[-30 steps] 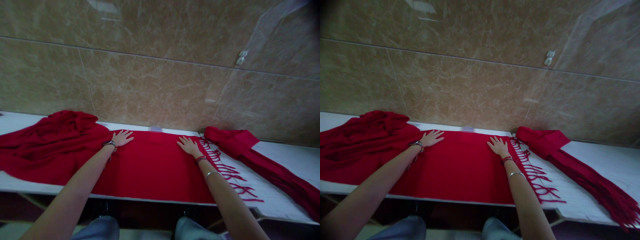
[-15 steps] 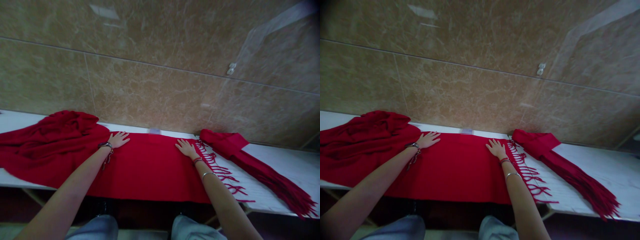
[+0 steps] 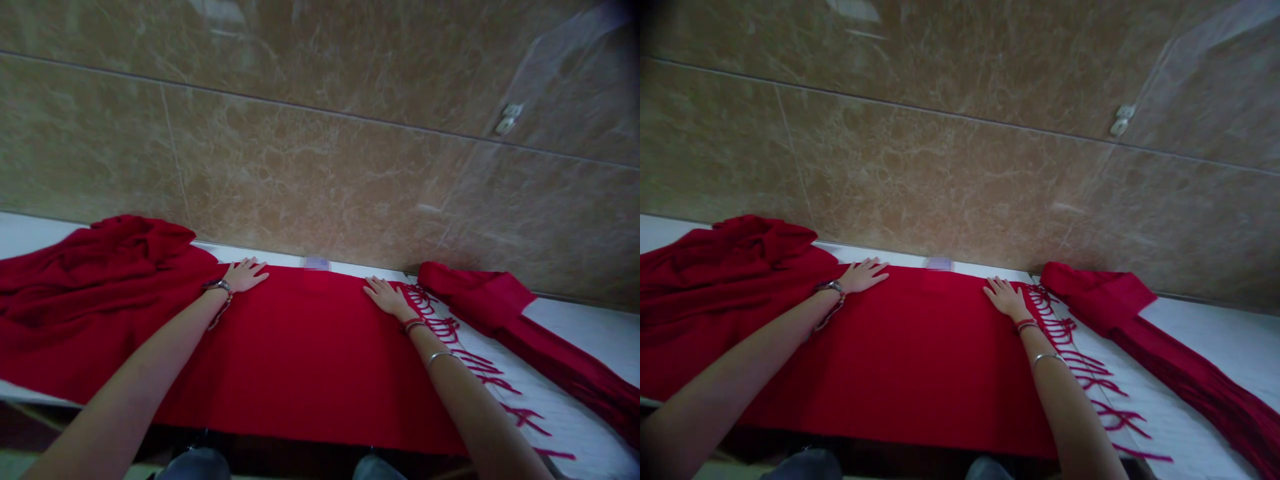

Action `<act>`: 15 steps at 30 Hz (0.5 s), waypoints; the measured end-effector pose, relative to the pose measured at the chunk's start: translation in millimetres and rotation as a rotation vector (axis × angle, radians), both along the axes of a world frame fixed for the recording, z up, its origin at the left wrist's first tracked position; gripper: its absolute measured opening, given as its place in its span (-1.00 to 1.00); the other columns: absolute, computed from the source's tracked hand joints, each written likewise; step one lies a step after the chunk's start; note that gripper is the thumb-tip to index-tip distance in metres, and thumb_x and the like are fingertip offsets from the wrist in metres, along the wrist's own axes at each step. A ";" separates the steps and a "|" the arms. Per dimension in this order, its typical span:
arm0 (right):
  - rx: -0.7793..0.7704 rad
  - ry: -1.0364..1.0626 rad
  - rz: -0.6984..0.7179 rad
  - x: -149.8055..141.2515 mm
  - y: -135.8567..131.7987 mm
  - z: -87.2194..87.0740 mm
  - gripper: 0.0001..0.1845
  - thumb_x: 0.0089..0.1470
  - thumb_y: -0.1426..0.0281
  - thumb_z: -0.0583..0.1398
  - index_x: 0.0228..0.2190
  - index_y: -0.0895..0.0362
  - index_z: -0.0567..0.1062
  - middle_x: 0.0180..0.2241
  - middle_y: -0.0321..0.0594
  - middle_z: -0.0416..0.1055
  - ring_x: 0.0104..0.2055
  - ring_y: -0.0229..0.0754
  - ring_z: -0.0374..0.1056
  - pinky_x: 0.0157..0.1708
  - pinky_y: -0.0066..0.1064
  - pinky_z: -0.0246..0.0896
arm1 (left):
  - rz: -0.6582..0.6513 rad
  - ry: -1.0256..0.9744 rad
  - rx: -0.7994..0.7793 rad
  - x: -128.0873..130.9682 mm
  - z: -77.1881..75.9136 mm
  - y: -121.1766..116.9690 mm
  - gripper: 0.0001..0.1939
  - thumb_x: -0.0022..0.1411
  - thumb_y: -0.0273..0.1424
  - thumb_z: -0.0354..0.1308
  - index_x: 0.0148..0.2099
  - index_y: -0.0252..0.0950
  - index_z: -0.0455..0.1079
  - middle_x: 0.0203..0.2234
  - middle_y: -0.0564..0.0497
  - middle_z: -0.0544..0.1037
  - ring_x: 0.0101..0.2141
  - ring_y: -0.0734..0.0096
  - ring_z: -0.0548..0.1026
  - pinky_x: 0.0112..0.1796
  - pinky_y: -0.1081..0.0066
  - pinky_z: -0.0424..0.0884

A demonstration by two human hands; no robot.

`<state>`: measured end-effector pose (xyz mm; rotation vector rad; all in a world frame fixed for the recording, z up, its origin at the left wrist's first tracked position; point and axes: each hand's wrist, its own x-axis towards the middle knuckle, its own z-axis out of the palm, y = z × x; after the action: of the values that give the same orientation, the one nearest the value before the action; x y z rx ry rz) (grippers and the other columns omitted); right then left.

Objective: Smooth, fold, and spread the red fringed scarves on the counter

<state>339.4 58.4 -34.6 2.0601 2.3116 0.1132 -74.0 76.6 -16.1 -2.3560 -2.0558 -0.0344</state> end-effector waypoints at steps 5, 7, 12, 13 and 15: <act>0.014 -0.051 0.003 11.7 -3.8 0.4 -0.47 0.20 0.18 -0.27 0.17 -0.05 0.00 0.25 -0.20 -0.17 0.25 -0.02 -0.24 0.08 0.11 -0.17 | -0.014 0.012 0.013 -5.1 -1.9 3.8 -0.40 0.23 0.00 -0.33 0.26 -0.06 -0.09 0.24 -0.04 -0.07 0.21 0.11 -0.11 0.10 -0.02 -0.18; 0.024 -0.032 -0.028 12.7 -6.4 1.5 -0.48 0.20 0.19 -0.25 0.16 -0.03 0.03 0.24 -0.19 -0.14 0.25 -0.04 -0.22 0.09 0.09 -0.17 | -0.011 0.015 0.017 -3.5 -1.0 3.0 -0.40 0.24 0.00 -0.33 0.26 -0.07 -0.08 0.24 -0.05 -0.07 0.21 0.11 -0.10 0.10 -0.01 -0.19; 0.126 0.086 -0.119 -10.9 -9.0 16.5 -0.45 0.20 0.22 -0.22 0.16 0.17 0.05 0.23 -0.02 -0.12 0.25 0.02 -0.20 0.10 0.05 -0.15 | -0.021 0.028 0.030 -0.1 -0.1 0.1 -0.39 0.25 -0.03 -0.34 0.27 -0.13 -0.08 0.24 -0.06 -0.04 0.21 0.14 -0.08 0.11 0.06 -0.17; 0.142 0.134 -0.106 -22.7 -9.4 24.5 -0.45 0.20 0.24 -0.22 0.16 0.19 0.04 0.23 0.00 -0.12 0.25 0.02 -0.20 0.11 0.03 -0.15 | -0.026 0.027 0.031 -0.2 -0.3 0.1 -0.40 0.25 -0.03 -0.34 0.26 -0.14 -0.07 0.24 -0.06 -0.04 0.20 0.14 -0.08 0.11 0.06 -0.17; 0.163 0.247 -0.030 -54.8 -11.8 45.1 -0.44 0.20 0.26 -0.24 0.17 0.22 0.03 0.23 0.00 -0.11 0.25 0.00 -0.19 0.11 -0.02 -0.13 | -0.040 0.014 0.034 -0.7 -1.0 0.9 -0.40 0.25 -0.04 -0.33 0.26 -0.15 -0.05 0.23 -0.06 -0.04 0.20 0.13 -0.08 0.11 0.05 -0.18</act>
<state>284.7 46.6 10.5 2.3046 2.4854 0.0505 -74.7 77.5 -17.1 -2.3701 -1.9860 -0.0525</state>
